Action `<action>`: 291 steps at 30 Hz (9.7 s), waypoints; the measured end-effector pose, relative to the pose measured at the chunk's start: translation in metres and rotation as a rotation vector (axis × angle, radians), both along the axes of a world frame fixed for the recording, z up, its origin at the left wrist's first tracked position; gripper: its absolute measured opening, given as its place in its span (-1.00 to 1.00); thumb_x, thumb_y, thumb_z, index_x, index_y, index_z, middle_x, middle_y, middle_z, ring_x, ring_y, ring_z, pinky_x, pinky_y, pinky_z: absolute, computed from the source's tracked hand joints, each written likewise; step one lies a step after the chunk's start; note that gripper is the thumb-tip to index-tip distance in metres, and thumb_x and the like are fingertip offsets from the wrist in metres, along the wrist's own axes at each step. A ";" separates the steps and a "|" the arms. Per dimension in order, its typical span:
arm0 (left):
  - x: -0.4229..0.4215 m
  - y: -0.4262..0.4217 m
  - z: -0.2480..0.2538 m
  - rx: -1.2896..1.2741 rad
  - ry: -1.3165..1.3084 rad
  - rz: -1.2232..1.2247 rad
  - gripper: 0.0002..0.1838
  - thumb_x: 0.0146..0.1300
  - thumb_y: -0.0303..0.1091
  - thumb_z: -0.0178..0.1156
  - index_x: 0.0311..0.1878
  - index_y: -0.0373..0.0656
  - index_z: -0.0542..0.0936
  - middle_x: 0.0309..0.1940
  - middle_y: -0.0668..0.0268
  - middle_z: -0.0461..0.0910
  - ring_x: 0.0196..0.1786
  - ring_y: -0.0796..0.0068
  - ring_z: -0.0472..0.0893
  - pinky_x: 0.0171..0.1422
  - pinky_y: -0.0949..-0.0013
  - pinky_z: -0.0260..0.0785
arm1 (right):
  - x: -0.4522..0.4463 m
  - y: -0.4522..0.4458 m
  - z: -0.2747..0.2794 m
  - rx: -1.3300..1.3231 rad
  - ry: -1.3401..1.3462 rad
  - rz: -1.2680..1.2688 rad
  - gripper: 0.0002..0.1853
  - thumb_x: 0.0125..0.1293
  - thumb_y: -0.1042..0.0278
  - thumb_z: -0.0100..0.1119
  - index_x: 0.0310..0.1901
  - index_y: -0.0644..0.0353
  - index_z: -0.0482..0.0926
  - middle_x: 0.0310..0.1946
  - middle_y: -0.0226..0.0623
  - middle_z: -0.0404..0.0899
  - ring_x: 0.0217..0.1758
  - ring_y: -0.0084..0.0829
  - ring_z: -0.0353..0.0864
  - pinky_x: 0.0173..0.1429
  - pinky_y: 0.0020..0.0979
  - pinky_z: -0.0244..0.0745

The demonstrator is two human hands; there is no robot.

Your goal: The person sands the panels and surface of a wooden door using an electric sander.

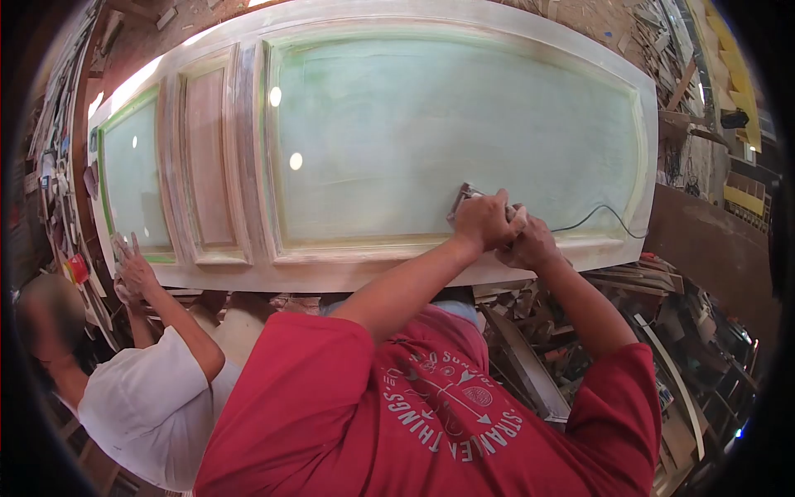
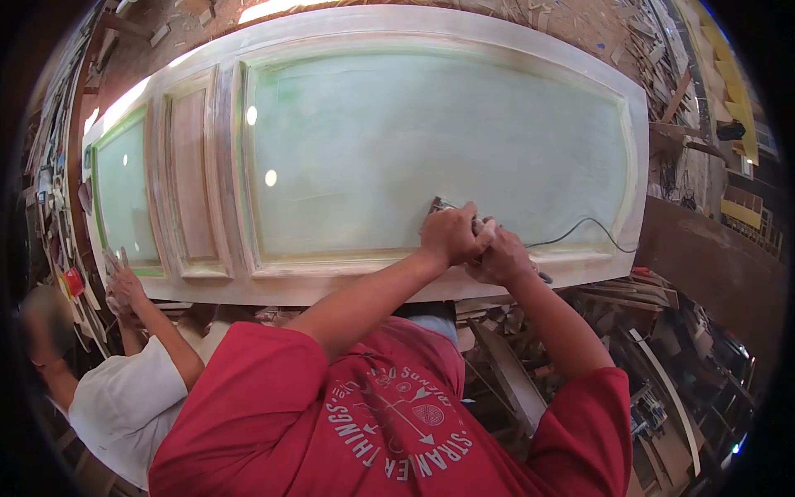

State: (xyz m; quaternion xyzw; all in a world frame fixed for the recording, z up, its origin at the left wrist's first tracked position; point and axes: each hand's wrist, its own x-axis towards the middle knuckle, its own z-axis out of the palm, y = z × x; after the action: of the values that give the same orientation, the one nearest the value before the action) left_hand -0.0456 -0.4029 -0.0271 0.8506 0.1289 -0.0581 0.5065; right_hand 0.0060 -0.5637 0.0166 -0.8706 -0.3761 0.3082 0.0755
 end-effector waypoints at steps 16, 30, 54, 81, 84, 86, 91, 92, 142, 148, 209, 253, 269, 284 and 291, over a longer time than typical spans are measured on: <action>-0.156 0.246 -0.011 0.158 -0.026 0.298 -0.54 0.47 0.11 0.22 -0.29 -0.14 0.64 -0.49 -0.04 0.66 -0.34 -0.29 0.71 -0.24 -0.17 0.53 | -0.112 0.256 -0.034 0.295 0.132 0.203 -0.47 0.12 0.32 0.50 0.12 0.32 0.61 -0.07 0.09 0.60 -0.02 0.13 0.72 0.13 0.05 0.68; -0.176 0.272 -0.009 0.184 -0.045 0.234 -0.52 0.52 0.14 0.18 -0.26 -0.14 0.65 -0.50 -0.02 0.63 -0.38 -0.20 0.70 -0.26 -0.09 0.50 | -0.140 0.276 -0.032 0.386 0.061 0.169 -0.77 0.34 0.36 0.30 -0.09 0.34 0.69 -0.09 0.00 0.60 0.03 0.01 0.74 0.07 0.03 0.63; -0.006 -0.012 -0.005 0.057 -0.021 0.013 -0.55 0.45 0.13 0.21 -0.23 -0.14 0.61 -0.46 0.01 0.73 -0.31 -0.19 0.78 -0.14 -0.20 0.61 | 0.004 -0.021 -0.017 0.158 0.041 0.024 -0.32 0.17 0.09 0.57 0.32 0.06 0.57 0.09 0.12 0.69 0.07 0.15 0.76 0.14 0.08 0.69; -0.143 0.294 -0.008 0.247 -0.085 0.028 -0.62 0.47 -0.02 0.21 -0.29 -0.16 0.61 -0.52 -0.06 0.60 -0.40 -0.23 0.68 -0.29 -0.11 0.48 | -0.154 0.296 -0.073 0.442 -0.003 -0.049 -0.69 0.28 0.32 0.39 -0.02 0.33 0.70 -0.03 0.06 0.64 0.01 0.05 0.78 0.11 0.03 0.69; -0.110 0.252 -0.006 0.284 -0.063 -0.086 -0.64 0.46 0.00 0.23 -0.26 -0.13 0.64 -0.52 -0.01 0.63 -0.40 -0.20 0.70 -0.28 -0.07 0.52 | -0.128 0.238 -0.044 0.427 0.050 -0.134 -0.64 0.24 0.35 0.43 0.03 0.34 0.70 0.01 0.11 0.63 0.04 0.09 0.78 0.11 0.06 0.68; -0.083 0.216 -0.004 0.303 -0.075 -0.172 -0.64 0.45 0.02 0.25 -0.24 -0.11 0.67 -0.52 0.02 0.65 -0.40 -0.18 0.71 -0.27 -0.05 0.55 | -0.120 0.200 -0.045 0.512 0.010 -0.258 -0.65 0.18 0.39 0.41 -0.01 0.38 0.74 0.01 0.15 0.64 0.03 0.12 0.78 0.05 0.10 0.68; -0.006 0.121 -0.004 0.285 -0.128 -0.377 -0.61 0.44 0.06 0.26 -0.24 -0.10 0.67 -0.52 0.04 0.67 -0.39 -0.20 0.72 -0.23 -0.07 0.57 | -0.077 0.107 -0.046 0.413 0.089 -0.473 -0.57 0.14 0.28 0.50 0.01 0.32 0.69 0.02 0.15 0.63 0.03 0.11 0.78 0.11 0.04 0.71; 0.010 0.101 -0.005 0.295 -0.126 -0.408 -0.61 0.44 0.07 0.25 -0.24 -0.10 0.67 -0.52 0.03 0.67 -0.38 -0.20 0.72 -0.22 -0.08 0.58 | -0.065 0.085 -0.044 0.383 0.089 -0.486 -0.50 0.13 0.23 0.56 0.05 0.32 0.65 0.02 0.14 0.62 0.06 0.10 0.77 0.14 0.03 0.70; -0.052 0.166 -0.003 0.254 0.068 -0.212 -0.30 0.48 0.37 0.11 -0.27 -0.23 0.67 -0.45 -0.09 0.66 -0.29 -0.31 0.69 -0.15 -0.14 0.51 | -0.084 0.147 -0.020 0.302 0.081 -0.249 -0.52 0.09 0.39 0.53 0.07 0.29 0.63 0.02 0.01 0.62 0.01 0.05 0.82 0.05 0.00 0.77; -0.119 0.243 -0.003 0.237 0.045 -0.089 -0.35 0.48 0.31 0.13 -0.28 -0.22 0.65 -0.44 -0.12 0.64 -0.29 -0.35 0.68 -0.18 -0.15 0.50 | -0.136 0.228 -0.036 0.375 0.040 -0.163 -0.54 0.15 0.35 0.50 0.08 0.26 0.64 0.00 0.03 0.63 -0.01 0.06 0.80 0.06 0.02 0.74; 0.259 -0.142 -0.018 0.451 -0.219 -0.722 -0.35 0.74 0.02 -0.19 -0.24 -0.27 0.74 -0.21 -0.22 0.74 -0.09 -0.43 0.68 0.09 -0.32 0.50 | 0.118 -0.133 0.001 0.212 0.000 -0.959 -0.28 0.19 0.29 0.50 0.38 0.12 0.43 0.20 0.12 0.58 0.23 0.21 0.75 0.31 0.08 0.72; 0.344 -0.421 -0.015 0.319 -0.391 -0.776 -0.60 0.43 -0.11 0.08 -0.26 -0.19 0.78 -0.20 -0.10 0.79 -0.10 -0.30 0.76 0.10 -0.23 0.62 | 0.183 -0.326 -0.002 0.081 -0.105 -1.481 -0.24 0.28 0.08 0.49 0.40 0.22 0.37 0.18 0.14 0.64 0.19 0.17 0.80 0.32 0.05 0.74; 0.512 -0.396 -0.025 0.726 -0.555 -0.754 -0.51 0.50 -0.06 -0.01 -0.04 -0.18 0.83 0.03 -0.17 0.80 0.07 -0.27 0.79 0.33 -0.17 0.60 | 0.345 -0.318 -0.001 0.130 -0.179 -1.357 -0.29 0.30 0.03 0.52 0.35 0.24 0.48 0.21 0.16 0.70 0.29 0.09 0.79 0.36 -0.06 0.73; 0.355 -0.315 -0.016 0.294 -0.280 -0.464 -0.68 0.43 -0.19 0.08 -0.33 -0.17 0.68 -0.27 -0.11 0.73 -0.15 -0.31 0.73 -0.08 -0.22 0.57 | 0.214 -0.248 0.007 0.146 -0.052 -1.269 -0.25 0.22 0.15 0.56 0.40 0.11 0.42 0.19 0.16 0.63 0.21 0.19 0.77 0.30 0.06 0.73; 0.254 -0.222 -0.006 0.308 -0.149 -0.385 -0.62 0.50 -0.16 0.01 -0.31 -0.18 0.68 -0.27 -0.13 0.72 -0.17 -0.40 0.67 -0.06 -0.29 0.50 | 0.124 -0.166 -0.003 0.170 -0.055 -1.173 -0.20 0.17 0.17 0.58 0.41 0.12 0.41 0.16 0.09 0.58 0.15 0.17 0.76 0.25 0.08 0.73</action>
State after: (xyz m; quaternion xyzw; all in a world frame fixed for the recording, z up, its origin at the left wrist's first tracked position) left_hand 0.2085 -0.6253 -0.0334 0.9285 -0.0660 -0.0702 0.3586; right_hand 0.1298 -0.7297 0.0137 -0.9315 0.1428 0.1611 0.2932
